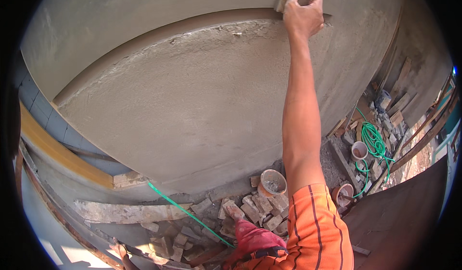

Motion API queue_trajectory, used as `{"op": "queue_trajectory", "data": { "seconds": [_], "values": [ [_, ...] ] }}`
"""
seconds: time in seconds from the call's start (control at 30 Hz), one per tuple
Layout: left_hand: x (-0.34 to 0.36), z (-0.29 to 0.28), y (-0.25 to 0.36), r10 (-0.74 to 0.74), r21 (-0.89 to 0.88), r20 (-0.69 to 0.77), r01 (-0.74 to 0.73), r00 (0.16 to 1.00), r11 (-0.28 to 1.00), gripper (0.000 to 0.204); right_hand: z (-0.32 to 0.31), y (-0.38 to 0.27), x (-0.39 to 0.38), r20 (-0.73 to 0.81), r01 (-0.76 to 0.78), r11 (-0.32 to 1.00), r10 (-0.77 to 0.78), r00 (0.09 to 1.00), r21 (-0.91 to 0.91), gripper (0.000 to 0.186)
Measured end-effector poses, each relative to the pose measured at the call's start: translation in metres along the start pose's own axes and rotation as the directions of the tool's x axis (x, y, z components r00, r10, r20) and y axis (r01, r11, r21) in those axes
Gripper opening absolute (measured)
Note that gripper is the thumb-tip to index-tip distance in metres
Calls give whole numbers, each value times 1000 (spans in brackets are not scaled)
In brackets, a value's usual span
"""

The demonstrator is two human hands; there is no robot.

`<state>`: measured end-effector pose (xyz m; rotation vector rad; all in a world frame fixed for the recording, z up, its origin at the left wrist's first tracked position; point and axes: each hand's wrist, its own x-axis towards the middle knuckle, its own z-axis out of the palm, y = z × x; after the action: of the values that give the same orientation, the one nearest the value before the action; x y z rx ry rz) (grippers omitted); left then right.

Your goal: The person smooths a curved concrete wall using a trowel and a brush. They apply and level the plaster, then use a brush to refine the surface and edges.

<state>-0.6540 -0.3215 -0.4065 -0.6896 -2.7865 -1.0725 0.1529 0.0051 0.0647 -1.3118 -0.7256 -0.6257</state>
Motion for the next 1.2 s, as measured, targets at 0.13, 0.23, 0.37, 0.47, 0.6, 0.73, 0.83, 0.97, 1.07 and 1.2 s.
{"op": "queue_trajectory", "data": {
  "seconds": [0.13,0.23,0.37,0.47,0.6,0.73,0.83,0.97,1.07,1.2],
  "values": [
    [1,-8,-6,1,6,-3,-1,1000,1000,72,20,-104,-97,125,531,817,-564,816,223,37],
    [9,-1,15,65,-9,7,-65,998,998,72,-1,-145,-132,110,419,755,-538,836,505,41],
    [8,15,39,113,-9,45,-113,993,994,71,-25,-84,-88,180,-201,454,90,980,868,39],
    [5,29,60,145,-15,85,-145,986,989,71,-35,9,-48,218,-314,258,341,914,914,34],
    [-1,48,87,190,-31,135,-187,973,982,70,-35,95,-12,248,-322,70,493,834,944,28],
    [-5,50,100,218,-20,158,-218,963,976,70,-27,111,-3,318,-381,17,520,793,924,31],
    [-6,54,110,238,-22,175,-238,955,971,69,-21,113,5,329,-403,-10,595,733,915,31],
    [-6,53,115,243,-16,187,-245,952,969,69,-17,112,8,355,-429,-19,597,720,903,30],
    [-5,57,120,251,-26,194,-250,949,968,68,-10,123,17,357,-417,-24,562,746,908,28],
    [-4,54,118,247,-23,198,-247,949,969,68,-6,121,18,343,-424,21,552,760,905,26]
  ]
}}
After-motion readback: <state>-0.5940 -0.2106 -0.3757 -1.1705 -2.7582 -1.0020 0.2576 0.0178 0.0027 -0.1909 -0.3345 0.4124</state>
